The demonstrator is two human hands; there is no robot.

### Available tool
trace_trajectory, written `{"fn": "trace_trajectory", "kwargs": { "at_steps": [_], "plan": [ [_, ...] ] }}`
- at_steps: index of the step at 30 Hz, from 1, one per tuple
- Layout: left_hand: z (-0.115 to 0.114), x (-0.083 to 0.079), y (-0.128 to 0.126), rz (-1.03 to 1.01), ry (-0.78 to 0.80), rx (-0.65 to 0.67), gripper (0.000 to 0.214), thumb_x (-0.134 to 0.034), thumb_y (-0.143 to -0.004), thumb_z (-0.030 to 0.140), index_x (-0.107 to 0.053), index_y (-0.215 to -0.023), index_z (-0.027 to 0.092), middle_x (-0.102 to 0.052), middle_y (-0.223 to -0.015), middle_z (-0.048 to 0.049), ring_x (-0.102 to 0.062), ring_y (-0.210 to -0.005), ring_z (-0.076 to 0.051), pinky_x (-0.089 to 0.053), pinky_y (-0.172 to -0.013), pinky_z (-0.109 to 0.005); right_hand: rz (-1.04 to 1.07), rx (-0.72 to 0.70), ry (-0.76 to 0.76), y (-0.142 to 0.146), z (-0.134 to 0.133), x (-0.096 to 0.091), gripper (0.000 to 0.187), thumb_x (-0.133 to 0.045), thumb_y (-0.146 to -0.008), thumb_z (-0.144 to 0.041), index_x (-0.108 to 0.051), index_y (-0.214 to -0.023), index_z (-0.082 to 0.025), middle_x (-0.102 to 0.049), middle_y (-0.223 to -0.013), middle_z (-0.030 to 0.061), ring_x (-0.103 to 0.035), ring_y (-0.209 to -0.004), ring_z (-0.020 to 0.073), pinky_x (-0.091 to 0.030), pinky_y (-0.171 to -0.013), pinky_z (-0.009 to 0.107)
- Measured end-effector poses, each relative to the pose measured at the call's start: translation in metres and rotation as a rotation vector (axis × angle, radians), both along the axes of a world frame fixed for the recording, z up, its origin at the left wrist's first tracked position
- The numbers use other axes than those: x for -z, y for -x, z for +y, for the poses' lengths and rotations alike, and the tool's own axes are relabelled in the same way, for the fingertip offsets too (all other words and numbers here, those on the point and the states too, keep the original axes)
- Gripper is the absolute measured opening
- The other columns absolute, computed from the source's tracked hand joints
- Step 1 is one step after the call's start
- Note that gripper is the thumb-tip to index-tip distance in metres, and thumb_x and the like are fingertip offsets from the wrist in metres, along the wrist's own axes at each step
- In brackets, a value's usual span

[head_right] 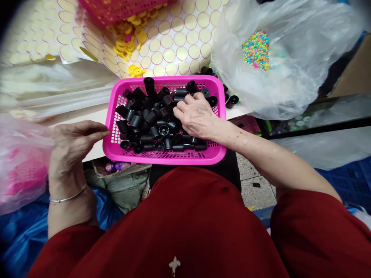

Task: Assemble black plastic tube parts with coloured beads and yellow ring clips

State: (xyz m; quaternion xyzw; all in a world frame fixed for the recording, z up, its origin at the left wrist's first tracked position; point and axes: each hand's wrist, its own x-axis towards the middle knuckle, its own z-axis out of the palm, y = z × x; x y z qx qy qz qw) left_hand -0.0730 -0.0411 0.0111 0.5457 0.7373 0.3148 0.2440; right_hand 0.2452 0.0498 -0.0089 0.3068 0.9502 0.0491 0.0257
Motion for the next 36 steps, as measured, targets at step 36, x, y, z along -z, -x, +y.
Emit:
{"fn": "trace_trajectory", "kwargs": {
  "at_steps": [36],
  "plan": [
    [0.027,-0.003,-0.084,-1.01,0.292,0.142,0.021,-0.073,-0.054,0.019,-0.071,-0.075,0.014,-0.067,-0.067,-0.0027,-0.058,-0.052,-0.012,-0.049,-0.052,-0.026,0.765,-0.101,0.836,0.019,-0.017,-0.004,0.024,-0.053,-0.073,-0.01,-0.044,-0.094,-0.019,-0.056,-0.086,-0.0005,-0.051,-0.075,0.0128,-0.039,-0.068,0.028]
  ]
}}
